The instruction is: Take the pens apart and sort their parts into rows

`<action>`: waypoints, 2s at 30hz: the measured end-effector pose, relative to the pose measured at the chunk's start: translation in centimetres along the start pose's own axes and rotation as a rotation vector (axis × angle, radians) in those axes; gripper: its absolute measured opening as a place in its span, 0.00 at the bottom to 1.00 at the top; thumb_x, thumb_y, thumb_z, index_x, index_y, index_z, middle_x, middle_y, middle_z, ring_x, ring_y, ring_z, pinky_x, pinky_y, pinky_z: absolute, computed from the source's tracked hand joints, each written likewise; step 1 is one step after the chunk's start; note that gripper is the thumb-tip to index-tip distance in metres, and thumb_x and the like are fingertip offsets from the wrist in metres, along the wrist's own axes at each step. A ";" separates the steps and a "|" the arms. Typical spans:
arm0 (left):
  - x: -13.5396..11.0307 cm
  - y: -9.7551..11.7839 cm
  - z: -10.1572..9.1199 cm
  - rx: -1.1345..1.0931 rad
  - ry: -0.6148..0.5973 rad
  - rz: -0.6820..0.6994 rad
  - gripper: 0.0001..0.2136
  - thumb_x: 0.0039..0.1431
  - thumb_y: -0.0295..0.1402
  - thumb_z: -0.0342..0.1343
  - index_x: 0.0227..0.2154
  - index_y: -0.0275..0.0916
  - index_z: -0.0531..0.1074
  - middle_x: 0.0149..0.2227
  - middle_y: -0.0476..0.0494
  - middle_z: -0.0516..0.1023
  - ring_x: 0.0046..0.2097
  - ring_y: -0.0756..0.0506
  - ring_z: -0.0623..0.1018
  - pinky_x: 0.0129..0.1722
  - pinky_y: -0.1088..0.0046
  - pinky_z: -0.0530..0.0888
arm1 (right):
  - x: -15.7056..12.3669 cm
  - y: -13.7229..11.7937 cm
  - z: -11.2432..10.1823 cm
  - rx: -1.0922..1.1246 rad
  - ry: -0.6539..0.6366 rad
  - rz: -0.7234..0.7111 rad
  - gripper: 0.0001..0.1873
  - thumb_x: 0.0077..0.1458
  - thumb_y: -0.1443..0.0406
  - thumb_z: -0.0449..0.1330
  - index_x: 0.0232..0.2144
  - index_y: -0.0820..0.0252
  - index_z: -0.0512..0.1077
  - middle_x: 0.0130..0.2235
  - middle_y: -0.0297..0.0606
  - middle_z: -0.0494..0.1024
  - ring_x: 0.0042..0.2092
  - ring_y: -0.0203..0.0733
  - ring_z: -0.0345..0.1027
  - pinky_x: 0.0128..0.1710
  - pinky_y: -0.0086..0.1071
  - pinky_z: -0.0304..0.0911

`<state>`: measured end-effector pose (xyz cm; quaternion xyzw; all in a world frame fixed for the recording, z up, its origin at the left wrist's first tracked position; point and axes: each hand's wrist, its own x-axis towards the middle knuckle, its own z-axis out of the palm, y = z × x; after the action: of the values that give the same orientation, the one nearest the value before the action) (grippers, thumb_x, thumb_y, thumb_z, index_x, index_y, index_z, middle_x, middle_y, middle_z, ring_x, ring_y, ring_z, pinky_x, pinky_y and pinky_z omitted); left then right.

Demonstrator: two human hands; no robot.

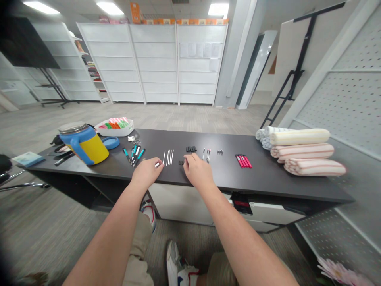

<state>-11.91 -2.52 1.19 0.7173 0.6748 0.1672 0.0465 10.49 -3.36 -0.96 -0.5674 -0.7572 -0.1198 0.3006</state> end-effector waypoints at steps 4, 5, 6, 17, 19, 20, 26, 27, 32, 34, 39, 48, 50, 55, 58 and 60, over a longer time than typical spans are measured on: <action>0.2 -0.1 0.1 -0.006 -0.005 0.038 0.11 0.67 0.41 0.52 0.39 0.47 0.79 0.39 0.40 0.85 0.44 0.39 0.82 0.47 0.65 0.73 | 0.0 0.0 0.0 0.000 -0.007 -0.001 0.16 0.70 0.63 0.51 0.50 0.57 0.77 0.46 0.43 0.81 0.40 0.43 0.74 0.36 0.32 0.62; 0.2 -0.1 0.1 -0.003 -0.007 0.037 0.11 0.67 0.41 0.52 0.39 0.47 0.79 0.39 0.40 0.85 0.44 0.38 0.82 0.47 0.65 0.73 | -0.1 0.0 0.0 0.000 -0.007 -0.001 0.16 0.70 0.63 0.51 0.50 0.57 0.77 0.46 0.43 0.81 0.40 0.43 0.74 0.36 0.32 0.62; 0.2 -0.1 0.1 0.002 -0.008 0.034 0.11 0.66 0.41 0.52 0.40 0.47 0.79 0.39 0.40 0.84 0.44 0.38 0.82 0.47 0.64 0.73 | -0.1 0.0 0.0 0.001 -0.007 -0.002 0.16 0.70 0.63 0.51 0.50 0.57 0.77 0.46 0.42 0.81 0.40 0.42 0.75 0.36 0.32 0.62; 1.2 -0.2 0.8 0.041 0.005 0.062 0.16 0.67 0.36 0.47 0.50 0.50 0.78 0.43 0.38 0.84 0.45 0.35 0.83 0.44 0.61 0.75 | -0.1 0.0 0.2 -0.014 0.004 -0.008 0.16 0.70 0.63 0.50 0.50 0.56 0.76 0.46 0.42 0.81 0.39 0.43 0.75 0.34 0.33 0.62; 1.4 -0.1 1.0 0.048 0.012 0.074 0.16 0.67 0.35 0.47 0.51 0.51 0.78 0.43 0.39 0.84 0.45 0.35 0.83 0.44 0.61 0.75 | -0.1 0.1 0.2 -0.015 0.003 -0.012 0.16 0.70 0.63 0.50 0.50 0.56 0.76 0.45 0.42 0.81 0.39 0.43 0.75 0.35 0.33 0.62; 1.4 -0.1 1.0 0.051 0.015 0.079 0.16 0.67 0.35 0.47 0.51 0.51 0.78 0.44 0.39 0.84 0.45 0.35 0.83 0.44 0.61 0.75 | -0.1 0.1 0.3 -0.014 0.002 -0.013 0.16 0.70 0.62 0.50 0.50 0.56 0.76 0.45 0.43 0.81 0.39 0.43 0.75 0.35 0.33 0.62; 1.5 -0.1 0.9 0.055 0.026 0.089 0.15 0.67 0.37 0.50 0.51 0.46 0.77 0.41 0.38 0.84 0.45 0.37 0.83 0.46 0.64 0.74 | -0.1 0.2 0.4 -0.001 -0.004 -0.004 0.16 0.70 0.62 0.50 0.49 0.56 0.76 0.45 0.42 0.81 0.39 0.43 0.75 0.35 0.33 0.61; 1.4 0.0 0.8 0.057 0.032 0.105 0.15 0.67 0.37 0.50 0.51 0.45 0.77 0.41 0.38 0.84 0.45 0.36 0.83 0.46 0.64 0.74 | -0.1 0.1 0.3 0.006 -0.007 -0.008 0.16 0.70 0.62 0.50 0.49 0.56 0.76 0.45 0.42 0.80 0.39 0.42 0.75 0.35 0.33 0.62; 0.5 1.3 0.8 0.074 0.016 0.273 0.19 0.67 0.34 0.50 0.59 0.47 0.71 0.44 0.38 0.84 0.45 0.36 0.83 0.46 0.63 0.74 | -0.1 0.0 -0.4 0.118 -0.111 -0.134 0.15 0.71 0.59 0.52 0.50 0.55 0.75 0.45 0.40 0.79 0.40 0.40 0.74 0.37 0.31 0.62; 0.0 2.2 0.9 0.073 -0.019 0.338 0.21 0.67 0.34 0.52 0.62 0.46 0.67 0.46 0.38 0.83 0.47 0.37 0.83 0.48 0.64 0.74 | -0.1 0.1 -0.6 0.169 -0.171 -0.208 0.16 0.70 0.56 0.54 0.51 0.55 0.74 0.46 0.40 0.78 0.41 0.39 0.74 0.38 0.31 0.63; -0.4 4.0 1.7 0.050 -0.078 0.460 0.28 0.63 0.28 0.54 0.66 0.42 0.61 0.50 0.36 0.82 0.50 0.38 0.82 0.51 0.65 0.74 | 0.1 0.8 -0.2 0.235 -0.229 -0.290 0.10 0.69 0.58 0.58 0.42 0.58 0.75 0.43 0.40 0.77 0.42 0.40 0.72 0.40 0.30 0.63; 0.4 2.9 1.5 -0.525 -0.151 0.437 0.17 0.60 0.35 0.59 0.52 0.43 0.76 0.42 0.46 0.83 0.40 0.45 0.81 0.41 0.72 0.75 | -0.6 2.7 -1.4 0.353 -0.249 -0.260 0.12 0.70 0.61 0.57 0.41 0.58 0.79 0.38 0.38 0.78 0.40 0.38 0.72 0.41 0.30 0.62; 0.6 2.6 1.6 -0.630 -0.198 0.379 0.14 0.60 0.37 0.59 0.48 0.42 0.79 0.42 0.46 0.83 0.39 0.46 0.81 0.40 0.72 0.75 | -0.9 3.1 -1.7 0.336 -0.271 -0.242 0.13 0.70 0.60 0.56 0.40 0.58 0.80 0.37 0.38 0.78 0.40 0.38 0.72 0.41 0.30 0.62; 1.3 2.7 2.6 -0.882 -0.272 0.270 0.17 0.56 0.41 0.64 0.46 0.38 0.78 0.38 0.44 0.84 0.37 0.45 0.81 0.37 0.71 0.76 | -0.9 3.1 -1.8 0.298 -0.295 -0.233 0.14 0.70 0.60 0.57 0.38 0.58 0.80 0.36 0.37 0.78 0.39 0.38 0.72 0.39 0.29 0.61; 1.7 3.4 3.3 -1.012 -0.273 0.269 0.17 0.55 0.42 0.65 0.44 0.37 0.77 0.38 0.43 0.83 0.39 0.45 0.81 0.40 0.71 0.77 | -0.8 2.9 -1.5 0.272 -0.290 -0.214 0.13 0.69 0.61 0.58 0.35 0.58 0.80 0.36 0.37 0.77 0.37 0.37 0.71 0.37 0.29 0.60; 1.8 3.8 3.7 -1.011 -0.255 0.281 0.16 0.56 0.43 0.65 0.40 0.37 0.77 0.39 0.43 0.83 0.41 0.45 0.81 0.43 0.70 0.77 | -0.8 3.0 -1.3 0.266 -0.290 -0.203 0.12 0.68 0.61 0.59 0.35 0.58 0.80 0.36 0.37 0.77 0.37 0.37 0.71 0.37 0.29 0.59</action>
<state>-7.14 -0.44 -0.84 0.7034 0.3969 0.3873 0.4446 13.83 -3.66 -0.88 -0.4547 -0.8550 0.0344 0.2471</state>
